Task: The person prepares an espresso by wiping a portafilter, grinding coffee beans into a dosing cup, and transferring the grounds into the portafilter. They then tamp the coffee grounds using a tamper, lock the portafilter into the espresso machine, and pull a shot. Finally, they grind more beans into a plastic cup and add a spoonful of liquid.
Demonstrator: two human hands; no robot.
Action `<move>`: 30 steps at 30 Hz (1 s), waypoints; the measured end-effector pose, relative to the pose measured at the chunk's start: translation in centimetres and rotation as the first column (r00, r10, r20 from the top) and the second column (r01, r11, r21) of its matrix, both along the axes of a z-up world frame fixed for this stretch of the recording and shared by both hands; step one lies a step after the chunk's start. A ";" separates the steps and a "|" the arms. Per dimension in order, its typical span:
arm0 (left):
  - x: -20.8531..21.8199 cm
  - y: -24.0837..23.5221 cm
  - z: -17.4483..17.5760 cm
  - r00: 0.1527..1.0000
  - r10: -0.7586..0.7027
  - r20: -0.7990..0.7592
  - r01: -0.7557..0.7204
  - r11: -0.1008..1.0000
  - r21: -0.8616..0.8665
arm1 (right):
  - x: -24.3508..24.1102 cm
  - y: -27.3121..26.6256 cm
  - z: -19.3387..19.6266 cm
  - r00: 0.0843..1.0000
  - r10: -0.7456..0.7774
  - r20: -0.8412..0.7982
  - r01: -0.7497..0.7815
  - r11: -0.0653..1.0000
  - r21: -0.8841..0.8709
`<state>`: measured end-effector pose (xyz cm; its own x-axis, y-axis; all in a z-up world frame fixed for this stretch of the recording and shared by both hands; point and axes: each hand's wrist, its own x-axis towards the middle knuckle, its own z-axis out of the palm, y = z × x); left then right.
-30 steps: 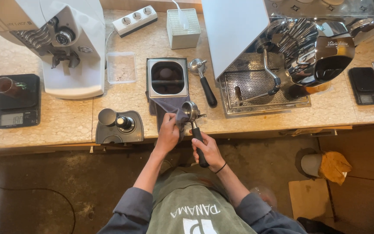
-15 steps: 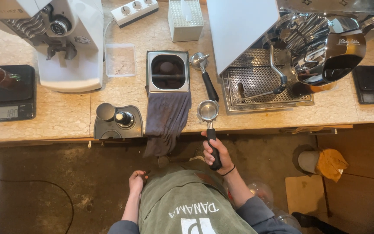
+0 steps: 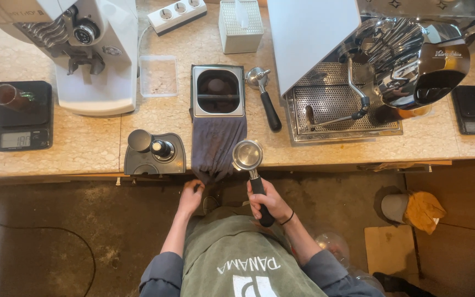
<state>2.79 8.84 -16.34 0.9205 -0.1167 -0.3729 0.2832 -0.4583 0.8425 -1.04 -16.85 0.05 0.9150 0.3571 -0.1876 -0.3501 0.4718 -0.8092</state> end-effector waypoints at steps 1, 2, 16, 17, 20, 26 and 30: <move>-0.7 -0.1 0.3 1.000 0.003 0.003 -0.003 1.000 0.000 | -0.2 0.2 -0.2 1.000 0.003 0.003 -0.003 1.000 0.000; -1.3 -0.1 0.6 0.993 -0.061 -0.098 0.063 0.998 0.022 | -0.3 0.4 -0.3 1.000 -0.017 0.009 0.018 1.000 -0.014; -9.9 5.4 -7.1 0.786 0.217 -0.579 -0.049 0.955 0.292 | -0.8 3.0 2.7 0.991 -0.119 -0.068 0.109 0.985 -0.133; -10.3 5.5 -7.7 0.784 0.218 -0.581 -0.068 0.961 0.268 | -0.8 3.2 2.9 0.987 -0.144 -0.076 0.129 0.976 -0.174; -10.2 4.4 -7.2 0.807 0.215 -0.550 -0.138 0.974 0.179 | 0.0 3.7 3.7 0.992 -0.123 -0.021 0.113 0.958 -0.262; -6.4 -1.3 10.7 0.893 0.001 -0.450 -0.122 0.963 -0.239 | 1.5 3.7 4.0 0.984 0.065 0.166 -0.019 0.964 -0.264; -5.4 -4.9 17.8 0.928 -0.366 -0.071 0.242 0.736 -0.632 | 2.0 3.7 3.4 0.971 0.138 0.197 -0.081 0.958 -0.275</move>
<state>-2.58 3.89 1.51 0.7202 -0.6352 -0.2790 0.3903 0.0385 0.9199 0.98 -13.15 3.45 0.9019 0.4214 -0.0949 -0.1946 0.2003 -0.9602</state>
